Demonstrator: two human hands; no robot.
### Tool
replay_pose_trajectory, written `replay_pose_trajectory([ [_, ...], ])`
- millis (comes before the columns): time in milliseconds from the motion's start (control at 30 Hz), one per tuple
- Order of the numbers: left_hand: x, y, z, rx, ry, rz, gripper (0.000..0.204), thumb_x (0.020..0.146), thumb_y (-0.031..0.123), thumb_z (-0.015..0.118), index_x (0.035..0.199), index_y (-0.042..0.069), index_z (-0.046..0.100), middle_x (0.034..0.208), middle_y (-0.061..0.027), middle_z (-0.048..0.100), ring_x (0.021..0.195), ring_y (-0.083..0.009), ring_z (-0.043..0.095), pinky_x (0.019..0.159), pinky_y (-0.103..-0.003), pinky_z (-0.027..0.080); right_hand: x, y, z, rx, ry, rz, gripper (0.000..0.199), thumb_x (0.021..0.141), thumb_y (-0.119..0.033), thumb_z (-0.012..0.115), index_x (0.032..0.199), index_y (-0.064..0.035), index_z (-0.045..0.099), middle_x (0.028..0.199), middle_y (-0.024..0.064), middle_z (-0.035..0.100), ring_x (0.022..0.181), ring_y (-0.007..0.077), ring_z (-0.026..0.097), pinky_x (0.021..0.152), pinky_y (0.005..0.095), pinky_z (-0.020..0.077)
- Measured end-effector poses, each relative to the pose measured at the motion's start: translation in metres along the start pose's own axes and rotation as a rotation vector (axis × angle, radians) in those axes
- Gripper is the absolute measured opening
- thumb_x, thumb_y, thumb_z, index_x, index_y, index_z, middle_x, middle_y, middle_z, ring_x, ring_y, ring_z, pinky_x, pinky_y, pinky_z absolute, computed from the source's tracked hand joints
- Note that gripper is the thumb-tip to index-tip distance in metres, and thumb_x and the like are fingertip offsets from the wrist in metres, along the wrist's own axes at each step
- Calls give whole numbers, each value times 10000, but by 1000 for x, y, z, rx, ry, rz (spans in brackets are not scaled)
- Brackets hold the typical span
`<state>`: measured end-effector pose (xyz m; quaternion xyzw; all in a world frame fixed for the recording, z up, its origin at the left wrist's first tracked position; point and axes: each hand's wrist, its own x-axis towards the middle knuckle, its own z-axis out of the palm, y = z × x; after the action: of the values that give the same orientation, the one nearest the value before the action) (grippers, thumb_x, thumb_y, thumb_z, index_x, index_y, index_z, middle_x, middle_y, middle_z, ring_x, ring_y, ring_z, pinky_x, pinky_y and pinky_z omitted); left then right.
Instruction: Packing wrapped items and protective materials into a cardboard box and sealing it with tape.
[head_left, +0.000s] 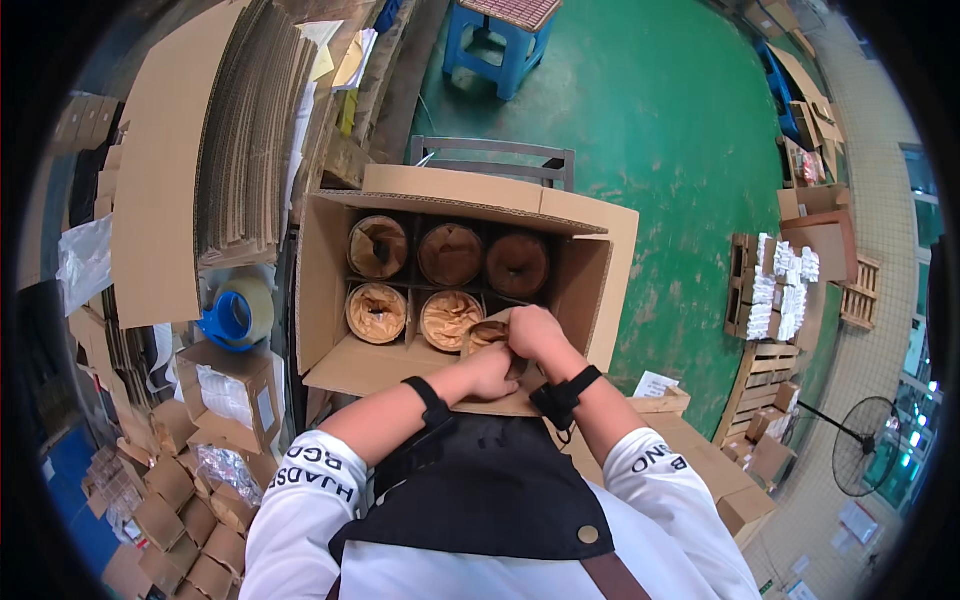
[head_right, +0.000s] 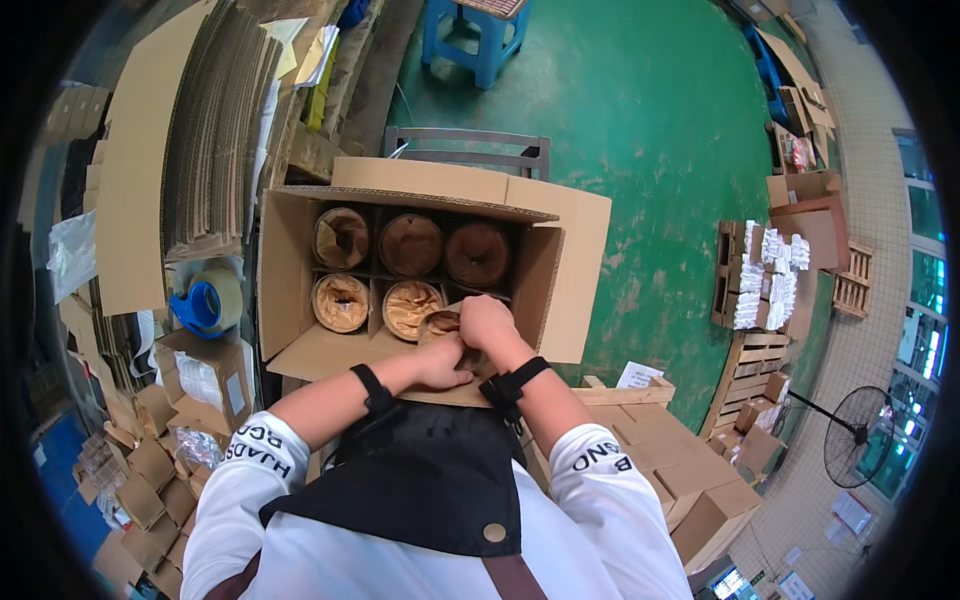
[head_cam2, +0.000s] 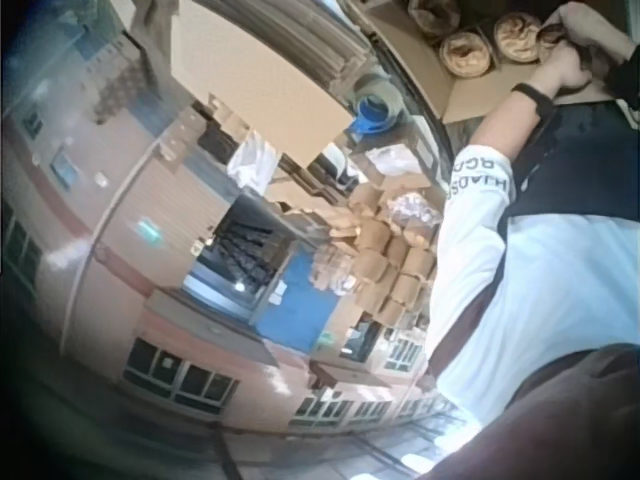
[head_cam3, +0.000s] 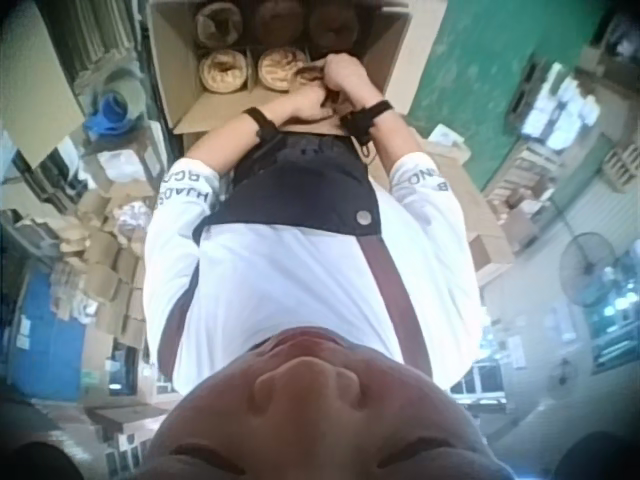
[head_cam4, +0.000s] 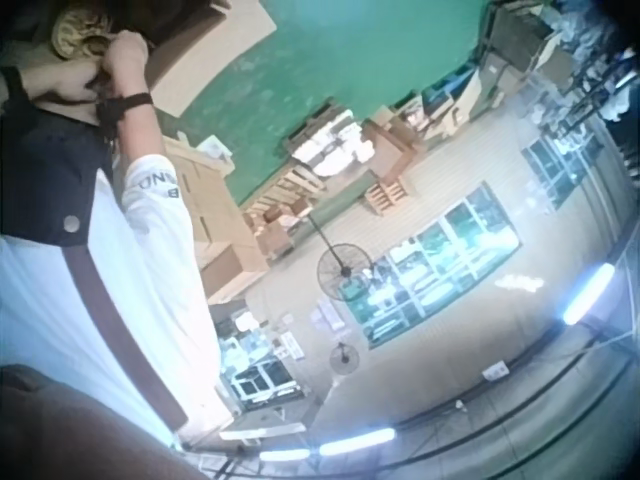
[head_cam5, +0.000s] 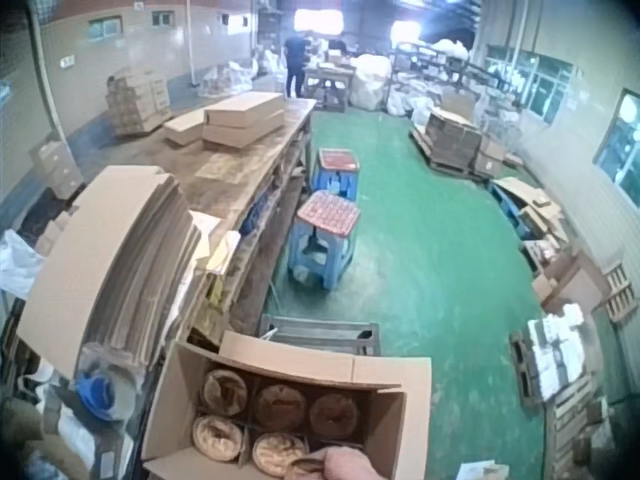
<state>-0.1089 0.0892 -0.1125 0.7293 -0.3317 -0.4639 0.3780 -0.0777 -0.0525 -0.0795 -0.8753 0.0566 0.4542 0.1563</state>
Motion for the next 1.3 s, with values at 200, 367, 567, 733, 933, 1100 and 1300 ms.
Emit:
replay_pose_trajectory([
  [200,2,38,-11,88,-82,-213,628,848,347,633,1316,-23,435,1326,-238,463,1236,-382,456,1022,-415,400,35,43,6,219,78,-74,229,811,-167,618,957,-5,688,993,203,669,958,375,636,849,430,515],
  [367,-30,43,-34,88,-363,-48,572,893,389,582,1294,-9,496,1266,-225,536,1186,-364,510,1011,-412,404,24,16,3,-51,221,128,265,821,-128,619,1039,22,639,998,209,677,987,339,650,848,419,531],
  [567,-156,35,-86,134,172,-262,394,854,295,644,1133,20,598,1083,-191,595,1078,-359,552,952,-452,408,33,9,37,-304,-56,-102,385,842,-169,604,1190,-22,532,1091,203,646,1032,301,648,826,404,539],
  [733,-202,-6,-95,636,1021,-359,532,836,192,672,1285,5,457,1209,-232,482,1128,-382,480,979,-458,383,29,-2,45,-277,-43,31,484,836,-178,609,1280,-32,482,1303,203,534,1212,313,533,940,397,478],
  [933,-205,-59,-91,271,1156,-570,546,948,298,543,1343,-42,379,1262,-254,485,1175,-396,483,997,-415,393,-16,-16,10,-609,307,-396,837,819,-461,651,1485,-147,252,1549,147,195,1410,329,228,1072,590,274],
  [1100,-196,-61,-95,183,1219,-581,493,953,323,529,1308,-8,438,1235,-214,541,1151,-369,522,970,-420,415,27,5,60,-586,169,-530,868,736,-683,562,1456,-270,307,1576,92,95,1426,356,111,1025,713,164],
  [1300,-191,-55,-87,172,1238,-566,481,938,308,549,1288,-9,457,1229,-226,545,1146,-379,522,962,-419,421,54,45,105,-490,503,-658,839,702,-666,574,1406,-259,367,1558,95,149,1406,350,161,1009,702,192],
])
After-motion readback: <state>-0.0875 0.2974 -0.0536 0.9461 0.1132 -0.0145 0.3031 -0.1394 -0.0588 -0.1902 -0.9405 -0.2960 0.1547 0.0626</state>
